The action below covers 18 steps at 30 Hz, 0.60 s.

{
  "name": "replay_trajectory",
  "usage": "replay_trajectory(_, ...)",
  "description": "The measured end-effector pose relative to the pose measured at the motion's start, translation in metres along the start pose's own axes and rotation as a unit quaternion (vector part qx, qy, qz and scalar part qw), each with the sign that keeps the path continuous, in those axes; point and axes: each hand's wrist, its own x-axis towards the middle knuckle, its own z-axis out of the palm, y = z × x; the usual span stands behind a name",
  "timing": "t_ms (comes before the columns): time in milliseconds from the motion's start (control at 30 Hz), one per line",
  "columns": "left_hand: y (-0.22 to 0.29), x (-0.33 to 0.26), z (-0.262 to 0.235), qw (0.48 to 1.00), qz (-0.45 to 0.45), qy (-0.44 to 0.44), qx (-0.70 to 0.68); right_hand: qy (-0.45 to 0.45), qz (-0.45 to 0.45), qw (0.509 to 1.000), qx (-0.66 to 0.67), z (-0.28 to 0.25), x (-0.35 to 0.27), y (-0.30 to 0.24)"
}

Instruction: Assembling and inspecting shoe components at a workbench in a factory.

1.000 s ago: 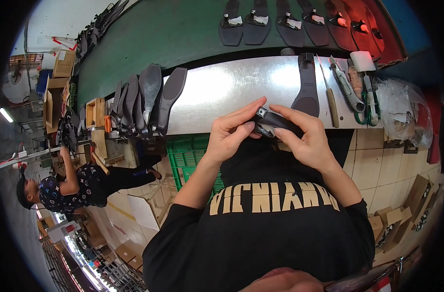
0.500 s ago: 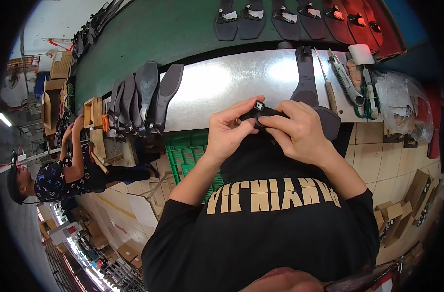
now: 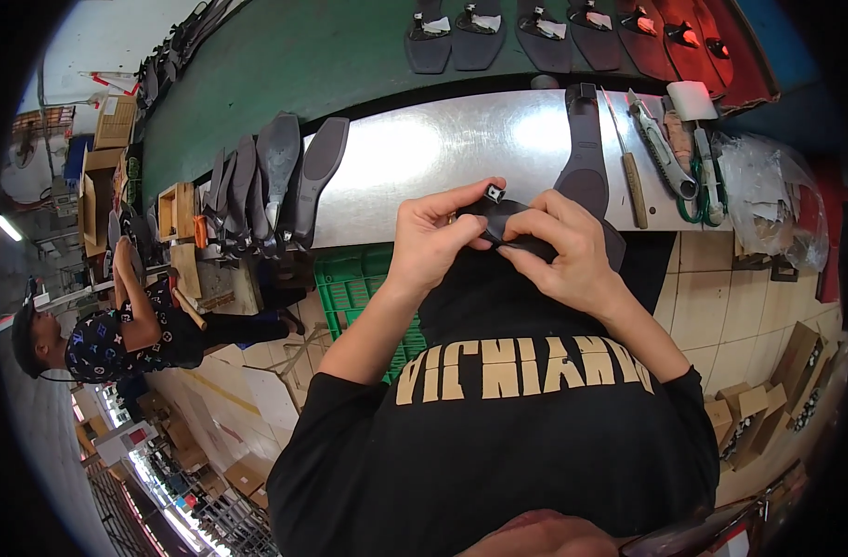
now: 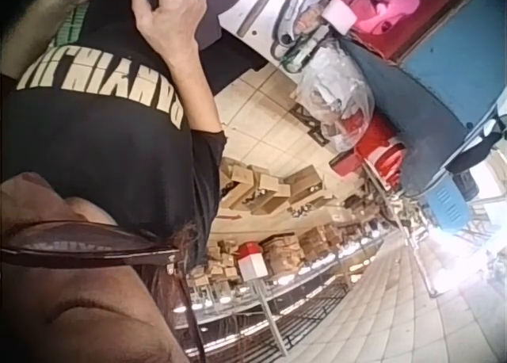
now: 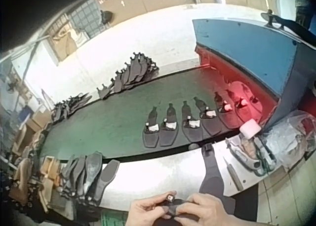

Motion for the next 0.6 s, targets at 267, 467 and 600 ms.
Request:
replay_trajectory(267,0.011,0.004,-0.007,0.991,-0.089,-0.04,-0.095,0.045,-0.102,0.992,-0.06,0.0,-0.003,0.002)
replay_trajectory(467,0.006,0.001,-0.01,0.991,-0.127,-0.046,-0.021,0.077,-0.024,0.996,-0.031,-0.001,-0.005,0.0)
replay_trajectory(600,0.002,0.0,-0.014,0.99,-0.117,-0.071,0.04,0.068,-0.017,0.997,-0.041,0.002,-0.01,0.006)
